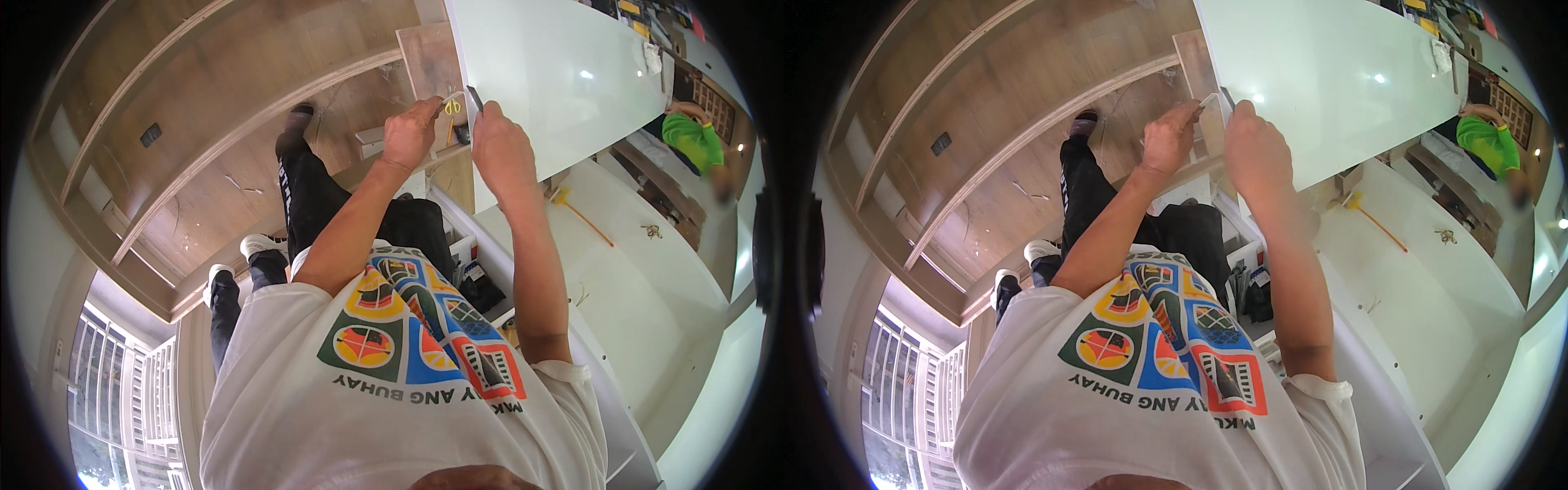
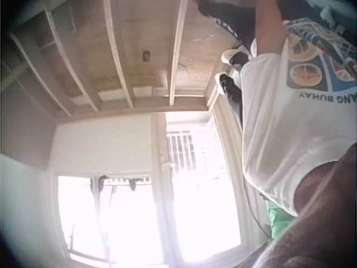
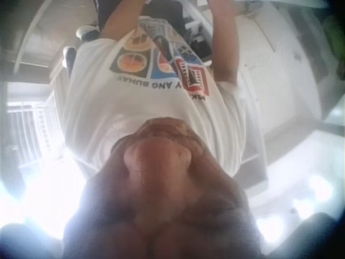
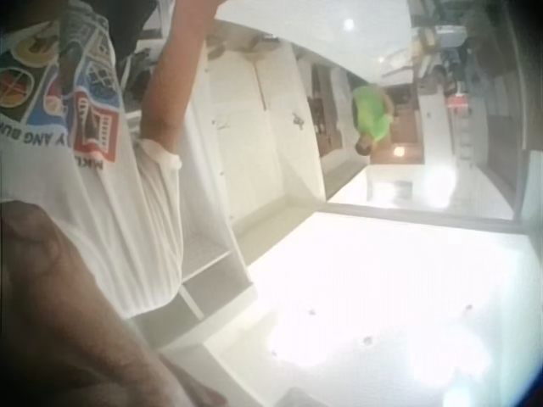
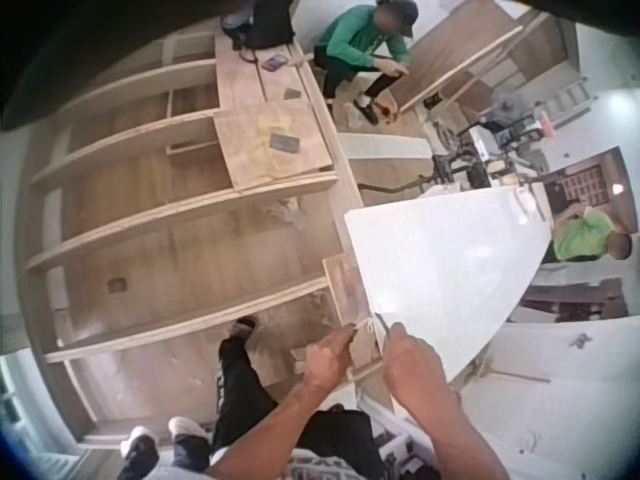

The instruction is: The person uses a utility knife to trim the edge of a white cabinet panel, repeatedly scoring and peeling away excess material. The person also wipes the panel surface and repositions the panel during the process.

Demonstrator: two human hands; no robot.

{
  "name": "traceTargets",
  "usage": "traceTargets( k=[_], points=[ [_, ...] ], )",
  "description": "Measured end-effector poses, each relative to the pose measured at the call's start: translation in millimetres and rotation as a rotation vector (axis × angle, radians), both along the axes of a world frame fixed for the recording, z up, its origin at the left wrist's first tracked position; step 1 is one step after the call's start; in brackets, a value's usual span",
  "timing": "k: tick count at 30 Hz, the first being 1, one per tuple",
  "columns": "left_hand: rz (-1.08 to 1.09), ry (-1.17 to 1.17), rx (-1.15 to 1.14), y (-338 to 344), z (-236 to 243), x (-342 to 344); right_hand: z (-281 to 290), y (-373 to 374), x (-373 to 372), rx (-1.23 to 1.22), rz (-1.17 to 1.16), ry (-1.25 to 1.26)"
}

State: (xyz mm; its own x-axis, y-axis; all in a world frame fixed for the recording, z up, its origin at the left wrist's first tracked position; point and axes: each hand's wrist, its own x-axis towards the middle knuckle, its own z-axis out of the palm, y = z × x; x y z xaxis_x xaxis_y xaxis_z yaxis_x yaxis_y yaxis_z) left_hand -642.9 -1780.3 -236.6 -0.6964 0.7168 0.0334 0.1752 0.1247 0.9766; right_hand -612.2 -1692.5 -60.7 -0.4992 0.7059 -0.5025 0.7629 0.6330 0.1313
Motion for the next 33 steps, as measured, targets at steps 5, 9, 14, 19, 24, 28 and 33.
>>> traceTargets(
  k=[5, 9, 14, 19, 24, 28, 33],
  points=[
    [-0.009, -0.025, -0.031, -10, -2, 11, -17, 2, -6, -0.010, -0.019, 0.010],
    [0.011, -0.014, -0.010, -18, -5, 18, -23, 7, -2, -0.005, 0.005, 0.026],
    [-0.065, -0.004, -0.078, -4, -9, 7, -1, -3, 4, -0.004, -0.019, 0.023],
    [-0.071, -0.012, -0.076, -14, -10, 14, -9, -5, 12, 0.011, -0.020, 0.058],
    [-0.024, 0.024, -0.014, -34, -15, 35, -21, -3, 7, 0.008, 0.052, 0.029],
    [-0.048, 0.043, -0.054, -28, -17, 31, -11, -7, 8, 0.006, 0.022, 0.047],
    [-0.086, 0.001, -0.105, -24, -21, 19, -5, -11, 22, 0.003, -0.004, 0.045]
  ],
)
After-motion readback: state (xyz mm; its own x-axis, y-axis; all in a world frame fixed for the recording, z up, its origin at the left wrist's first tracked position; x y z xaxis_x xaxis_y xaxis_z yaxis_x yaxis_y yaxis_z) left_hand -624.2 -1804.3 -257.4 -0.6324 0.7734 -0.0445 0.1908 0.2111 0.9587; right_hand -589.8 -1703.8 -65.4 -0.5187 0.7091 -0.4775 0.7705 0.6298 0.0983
